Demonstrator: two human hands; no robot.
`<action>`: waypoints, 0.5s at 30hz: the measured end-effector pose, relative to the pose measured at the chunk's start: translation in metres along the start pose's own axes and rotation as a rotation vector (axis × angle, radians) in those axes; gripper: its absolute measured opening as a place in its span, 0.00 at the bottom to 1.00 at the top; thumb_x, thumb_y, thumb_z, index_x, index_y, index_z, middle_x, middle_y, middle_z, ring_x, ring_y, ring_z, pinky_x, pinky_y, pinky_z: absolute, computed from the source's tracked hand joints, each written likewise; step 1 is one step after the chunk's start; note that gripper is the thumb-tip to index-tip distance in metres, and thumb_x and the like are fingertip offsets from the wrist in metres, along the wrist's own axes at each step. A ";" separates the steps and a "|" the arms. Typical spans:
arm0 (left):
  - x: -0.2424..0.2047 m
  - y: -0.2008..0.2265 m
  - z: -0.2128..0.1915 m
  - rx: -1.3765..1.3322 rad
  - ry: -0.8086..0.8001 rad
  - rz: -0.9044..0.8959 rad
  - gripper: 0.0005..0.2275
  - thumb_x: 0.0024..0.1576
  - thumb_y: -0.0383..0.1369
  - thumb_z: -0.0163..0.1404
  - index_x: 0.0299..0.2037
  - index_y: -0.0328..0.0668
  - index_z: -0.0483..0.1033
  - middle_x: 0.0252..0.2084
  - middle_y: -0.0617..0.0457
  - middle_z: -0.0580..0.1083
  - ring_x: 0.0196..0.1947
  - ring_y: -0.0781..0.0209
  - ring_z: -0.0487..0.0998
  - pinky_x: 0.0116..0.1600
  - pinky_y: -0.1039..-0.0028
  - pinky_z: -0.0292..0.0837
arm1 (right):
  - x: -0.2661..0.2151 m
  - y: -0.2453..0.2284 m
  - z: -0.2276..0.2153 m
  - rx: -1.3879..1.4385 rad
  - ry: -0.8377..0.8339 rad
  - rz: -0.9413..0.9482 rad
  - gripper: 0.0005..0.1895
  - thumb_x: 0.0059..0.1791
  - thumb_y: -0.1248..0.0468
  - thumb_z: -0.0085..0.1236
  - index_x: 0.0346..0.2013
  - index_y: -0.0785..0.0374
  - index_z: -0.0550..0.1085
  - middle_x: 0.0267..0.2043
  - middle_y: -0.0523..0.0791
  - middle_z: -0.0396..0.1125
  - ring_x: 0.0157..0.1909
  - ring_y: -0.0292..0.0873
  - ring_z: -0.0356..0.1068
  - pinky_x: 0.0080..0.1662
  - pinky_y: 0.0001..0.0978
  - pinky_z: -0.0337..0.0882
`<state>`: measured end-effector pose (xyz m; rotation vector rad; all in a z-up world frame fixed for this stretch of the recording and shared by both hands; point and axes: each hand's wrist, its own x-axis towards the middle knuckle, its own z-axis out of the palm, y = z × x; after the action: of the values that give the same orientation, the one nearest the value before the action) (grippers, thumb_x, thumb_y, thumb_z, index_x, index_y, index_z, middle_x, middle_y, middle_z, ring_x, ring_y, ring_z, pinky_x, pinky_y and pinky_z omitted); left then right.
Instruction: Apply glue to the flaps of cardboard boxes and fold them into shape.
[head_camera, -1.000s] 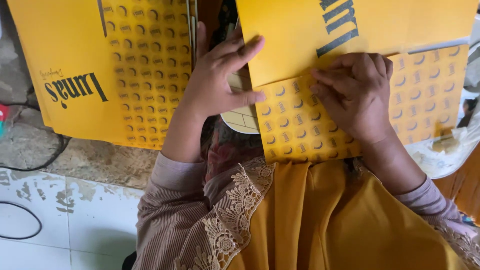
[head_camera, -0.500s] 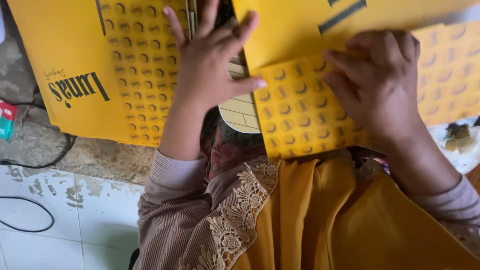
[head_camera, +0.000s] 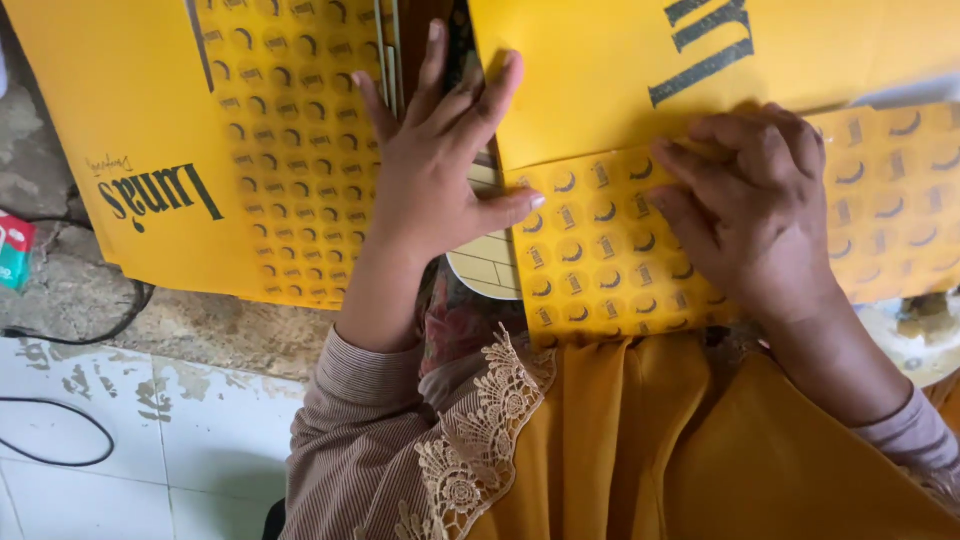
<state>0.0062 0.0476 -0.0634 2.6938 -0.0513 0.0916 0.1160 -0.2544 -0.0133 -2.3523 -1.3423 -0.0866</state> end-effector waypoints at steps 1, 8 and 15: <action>0.000 0.001 -0.001 0.001 0.000 -0.004 0.48 0.58 0.71 0.59 0.79 0.64 0.42 0.82 0.58 0.57 0.82 0.46 0.39 0.71 0.20 0.18 | 0.001 -0.001 -0.001 0.003 -0.002 -0.003 0.15 0.56 0.63 0.71 0.56 0.65 0.84 0.58 0.53 0.66 0.58 0.58 0.67 0.68 0.58 0.64; -0.001 0.005 -0.001 0.013 -0.015 -0.016 0.51 0.58 0.73 0.56 0.79 0.63 0.36 0.83 0.59 0.58 0.83 0.46 0.39 0.71 0.21 0.20 | 0.004 -0.005 -0.008 0.007 0.018 -0.048 0.13 0.57 0.65 0.73 0.54 0.69 0.85 0.56 0.53 0.67 0.60 0.60 0.64 0.65 0.55 0.66; -0.002 0.001 -0.003 -0.046 -0.053 0.018 0.56 0.55 0.66 0.66 0.79 0.62 0.33 0.83 0.56 0.56 0.83 0.48 0.37 0.71 0.19 0.22 | 0.002 -0.006 -0.001 0.031 0.033 -0.077 0.13 0.57 0.65 0.71 0.55 0.68 0.84 0.56 0.53 0.67 0.59 0.62 0.64 0.64 0.57 0.65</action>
<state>0.0043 0.0484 -0.0601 2.6498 -0.0931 0.0239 0.1126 -0.2503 -0.0100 -2.2640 -1.4079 -0.1256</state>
